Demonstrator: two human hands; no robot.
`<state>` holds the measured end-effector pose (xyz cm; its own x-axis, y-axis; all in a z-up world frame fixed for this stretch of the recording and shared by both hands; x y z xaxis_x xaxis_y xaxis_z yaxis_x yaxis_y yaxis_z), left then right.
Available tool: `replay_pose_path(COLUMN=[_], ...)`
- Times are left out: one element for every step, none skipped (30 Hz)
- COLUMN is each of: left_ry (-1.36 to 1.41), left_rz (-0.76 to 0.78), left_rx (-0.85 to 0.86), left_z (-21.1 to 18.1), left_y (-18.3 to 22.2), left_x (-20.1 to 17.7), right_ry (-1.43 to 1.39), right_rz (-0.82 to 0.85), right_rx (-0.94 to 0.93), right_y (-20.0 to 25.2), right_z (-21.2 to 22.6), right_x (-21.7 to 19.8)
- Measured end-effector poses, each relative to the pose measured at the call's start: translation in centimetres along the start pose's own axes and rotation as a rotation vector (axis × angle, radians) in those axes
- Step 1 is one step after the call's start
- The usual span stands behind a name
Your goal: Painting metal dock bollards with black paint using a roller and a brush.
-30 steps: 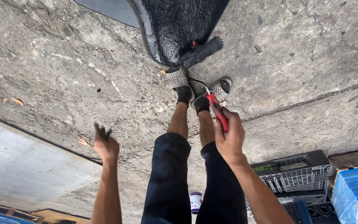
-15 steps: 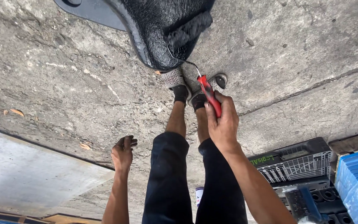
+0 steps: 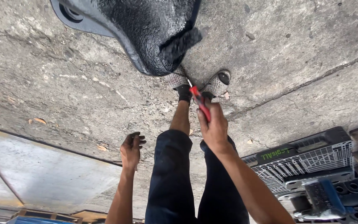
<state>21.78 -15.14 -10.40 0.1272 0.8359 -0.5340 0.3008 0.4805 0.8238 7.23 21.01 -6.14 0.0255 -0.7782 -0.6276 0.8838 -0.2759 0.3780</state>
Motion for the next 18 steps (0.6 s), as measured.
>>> replay_pose_path(left_ry=[-0.013, -0.018, -0.031, -0.044, -0.055, -0.043, -0.033, -0.045, -0.047, -0.050, -0.055, -0.062, -0.074, -0.082, -0.098, -0.113, -0.121, -0.109], left_rz=[0.015, 0.018, 0.022, 0.027, 0.025, 0.033, 0.045, 0.046, 0.047, 0.047, 0.042, 0.037, 0.035, 0.032, 0.035, 0.038, 0.040, 0.018], left_rx=[-0.001, 0.012, -0.015, -0.042, -0.050, -0.051, -0.034, -0.022, -0.012, -0.002, 0.020, 0.009, -0.007, 0.009, 0.038, 0.066, 0.066, 0.049], left_z=[0.4, 0.2, 0.6, 1.1, 0.9, 0.6, -0.4, -1.0, -1.6, -2.3, -3.7, -4.8, -5.6, -6.6, -7.2, -7.9, -8.5, -9.0], left_y=[-0.3, -0.8, -0.5, -0.3, -0.1, 0.3, -0.4, -0.4, -0.4, -0.3, -0.1, 0.0, 0.5, 0.2, 0.5, 0.6, 1.2, 1.7], left_x=[0.4, 0.6, 0.6, 0.7, 0.8, 1.0, 1.4, 1.5, 1.6, 1.7, 1.8, 2.0, 2.1, 2.0, 2.3, 2.6, 3.0, 3.3], right_ry=[-0.025, -0.029, -0.036, -0.043, -0.046, -0.033, -0.023, -0.031, -0.028, -0.026, -0.038, -0.043, -0.047, -0.058, -0.071, -0.084, -0.086, -0.103], right_rz=[0.020, 0.007, 0.004, 0.001, 0.006, -0.010, -0.045, -0.059, -0.052, -0.045, -0.063, -0.025, 0.017, 0.002, 0.065, 0.129, 0.127, 0.132], right_rx=[0.021, 0.022, 0.018, 0.015, 0.026, 0.021, 0.011, 0.018, 0.013, 0.007, 0.002, 0.023, 0.050, 0.051, 0.119, 0.185, 0.193, 0.220], right_y=[0.7, 0.7, 1.0, 1.3, 0.8, 0.2, -0.9, -1.3, -1.8, -2.3, -2.3, -2.2, -1.8, -1.4, -0.6, 0.3, 0.9, 1.4], right_z=[-0.7, -0.4, 0.0, 0.3, 1.1, 2.0, 2.9, 3.1, 3.4, 3.7, 3.7, 3.3, 3.0, 2.0, 0.4, -1.2, -3.3, -5.5], right_x=[0.8, 0.8, 0.6, 0.5, 0.2, -0.3, -0.5, -0.8, -0.9, -1.0, -1.8, -2.1, -2.6, -3.3, -3.7, -4.0, -4.6, -5.2])
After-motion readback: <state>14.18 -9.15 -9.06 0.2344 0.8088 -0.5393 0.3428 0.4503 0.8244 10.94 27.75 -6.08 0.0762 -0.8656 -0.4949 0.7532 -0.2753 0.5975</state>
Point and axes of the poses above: each hand's wrist, its own y-axis away from the middle knuckle, its own x-axis out of the palm, z = x × y, the point moved 8 cm from there along -y, towards the middle knuckle, and after that the axes turned 10 degrees about -z, right-handed, at the moved point
